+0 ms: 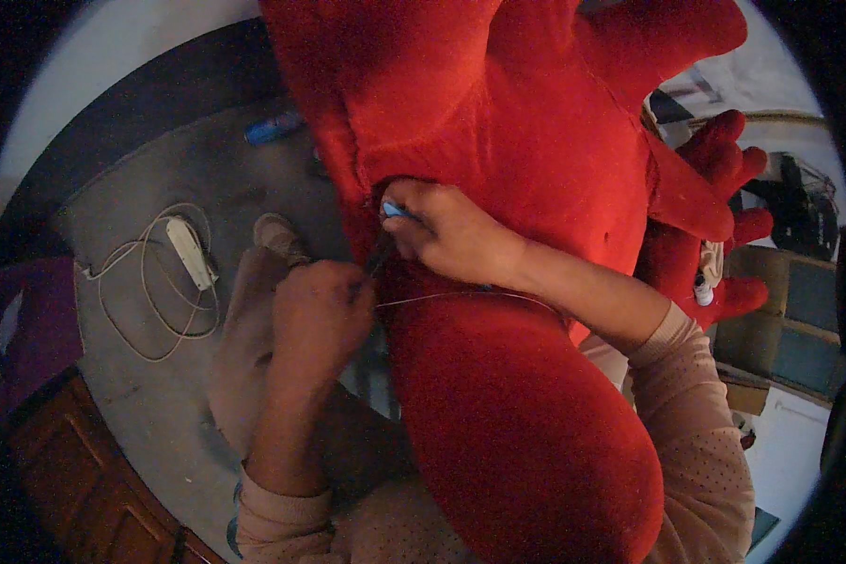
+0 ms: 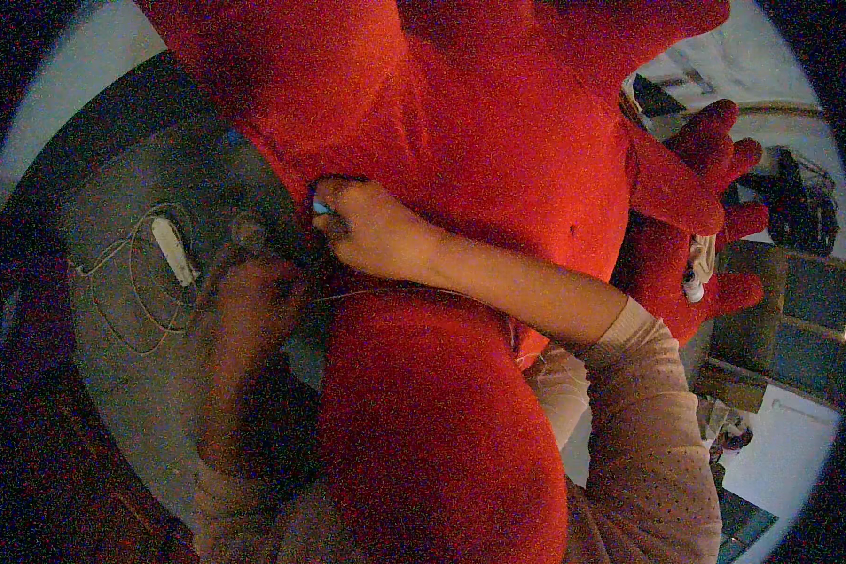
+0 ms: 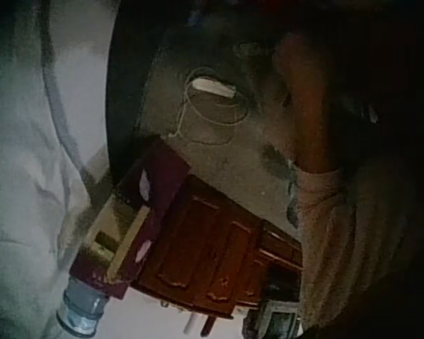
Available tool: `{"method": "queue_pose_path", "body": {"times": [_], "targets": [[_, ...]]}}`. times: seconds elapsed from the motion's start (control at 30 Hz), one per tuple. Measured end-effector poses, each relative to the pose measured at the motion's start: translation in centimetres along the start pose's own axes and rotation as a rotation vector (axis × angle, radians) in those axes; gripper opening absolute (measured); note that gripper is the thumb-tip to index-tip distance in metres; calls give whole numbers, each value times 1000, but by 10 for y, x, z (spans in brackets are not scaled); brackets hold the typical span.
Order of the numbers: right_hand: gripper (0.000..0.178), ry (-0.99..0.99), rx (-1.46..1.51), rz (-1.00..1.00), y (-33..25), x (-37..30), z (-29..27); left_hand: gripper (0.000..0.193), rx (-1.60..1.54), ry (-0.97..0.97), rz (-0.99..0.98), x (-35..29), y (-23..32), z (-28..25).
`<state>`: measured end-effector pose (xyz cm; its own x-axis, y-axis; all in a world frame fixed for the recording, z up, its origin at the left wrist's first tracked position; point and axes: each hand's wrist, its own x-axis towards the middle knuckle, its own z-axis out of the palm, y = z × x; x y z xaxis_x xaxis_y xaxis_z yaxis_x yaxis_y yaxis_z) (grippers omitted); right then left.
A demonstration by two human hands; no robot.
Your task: The person sews a large red plush toy using a needle and white thread. They repeatedly insert the needle into the fabric, pull the thread through, and adjust the toy's position to continue stitching along seams.
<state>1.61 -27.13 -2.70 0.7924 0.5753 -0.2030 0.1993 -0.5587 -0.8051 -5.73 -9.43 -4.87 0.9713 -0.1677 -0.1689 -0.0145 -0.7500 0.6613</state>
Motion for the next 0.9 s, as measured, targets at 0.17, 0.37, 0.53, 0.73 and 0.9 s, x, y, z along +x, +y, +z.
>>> {"method": "queue_pose_path", "body": {"times": [0.17, 0.37, 0.53, 0.73, 0.9], "targets": [[3, -7, 23, 3, 5, 0, 2, 14, 7, -11, -6, 1, 6, -6], [7, -135, 47, 57, 0, 0, -5, 12, -37, 77, 35, 0, -1, -3], [8, -215, 134, 91, -1, -7, -14, 10, -1, 55, -34, 0, 15, -23], [8, -269, 122, -16, 4, -18, -14, 9, -15, 157, -17, -4, -13, -14], [12, -140, 225, 246, -26, -18, -39, 14, -121, 285, -78, -4, -8, -20]]}}
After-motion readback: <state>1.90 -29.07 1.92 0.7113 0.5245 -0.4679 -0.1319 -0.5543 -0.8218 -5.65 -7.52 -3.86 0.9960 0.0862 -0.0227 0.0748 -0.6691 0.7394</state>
